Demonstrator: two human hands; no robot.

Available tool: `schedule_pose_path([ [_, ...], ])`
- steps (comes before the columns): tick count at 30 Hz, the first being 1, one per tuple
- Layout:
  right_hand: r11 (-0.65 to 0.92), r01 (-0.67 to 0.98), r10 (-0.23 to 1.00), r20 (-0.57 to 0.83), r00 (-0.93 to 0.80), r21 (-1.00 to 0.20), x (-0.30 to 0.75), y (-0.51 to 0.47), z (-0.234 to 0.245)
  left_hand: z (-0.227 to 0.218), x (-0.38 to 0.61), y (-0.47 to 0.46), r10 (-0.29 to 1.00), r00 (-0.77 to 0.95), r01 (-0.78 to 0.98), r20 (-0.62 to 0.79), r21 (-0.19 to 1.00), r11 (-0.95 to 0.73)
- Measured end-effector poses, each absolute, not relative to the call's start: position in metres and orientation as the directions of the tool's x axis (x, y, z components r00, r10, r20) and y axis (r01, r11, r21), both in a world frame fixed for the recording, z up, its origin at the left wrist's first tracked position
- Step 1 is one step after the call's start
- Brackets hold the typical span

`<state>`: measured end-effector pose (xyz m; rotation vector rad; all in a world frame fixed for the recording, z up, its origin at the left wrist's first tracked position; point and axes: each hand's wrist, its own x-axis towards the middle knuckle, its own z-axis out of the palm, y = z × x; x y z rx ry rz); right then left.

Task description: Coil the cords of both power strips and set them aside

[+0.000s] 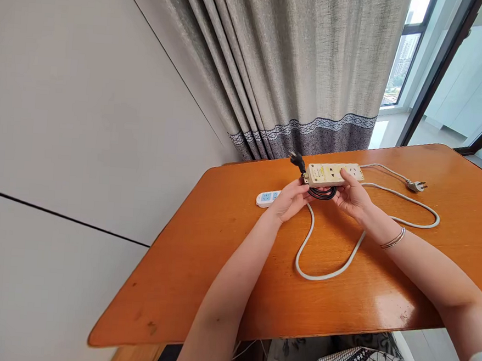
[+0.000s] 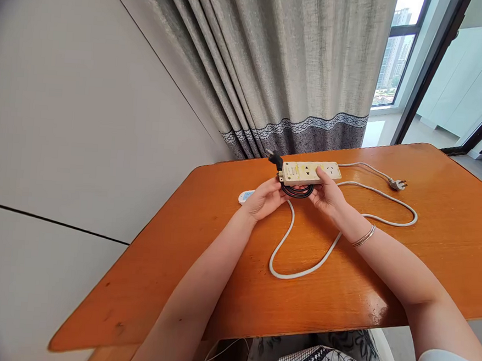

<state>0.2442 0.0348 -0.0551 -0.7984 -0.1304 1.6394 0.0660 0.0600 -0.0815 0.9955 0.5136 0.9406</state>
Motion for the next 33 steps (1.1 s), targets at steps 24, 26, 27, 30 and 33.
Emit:
schedule_pose_path([
  [24,-0.238,-0.798,0.927,-0.375,-0.015,-0.554,0.256,0.046,-0.079,-0.102,0.089,0.058,0.945,0.285,-0.278,0.161,0.957,-0.079],
  [26,-0.259,-0.807,0.908,-0.419,-0.016,-0.53,0.255,0.046,-0.078,-0.104,0.088,0.059,0.947,0.287,-0.288,0.142,0.956,-0.056],
  [27,-0.263,-0.811,0.9,-0.437,-0.011,-0.523,0.254,0.046,-0.078,-0.105,0.088,0.059,0.948,0.294,-0.287,0.125,0.957,-0.038],
  [30,-0.236,-0.81,0.896,-0.442,0.031,-0.537,0.255,0.049,-0.08,-0.107,0.087,0.059,0.947,0.318,-0.26,0.04,0.964,0.046],
  [33,-0.15,-0.803,0.911,-0.396,0.114,-0.577,0.267,0.061,-0.082,-0.111,0.086,0.061,0.95,0.307,-0.209,-0.059,0.97,0.128],
])
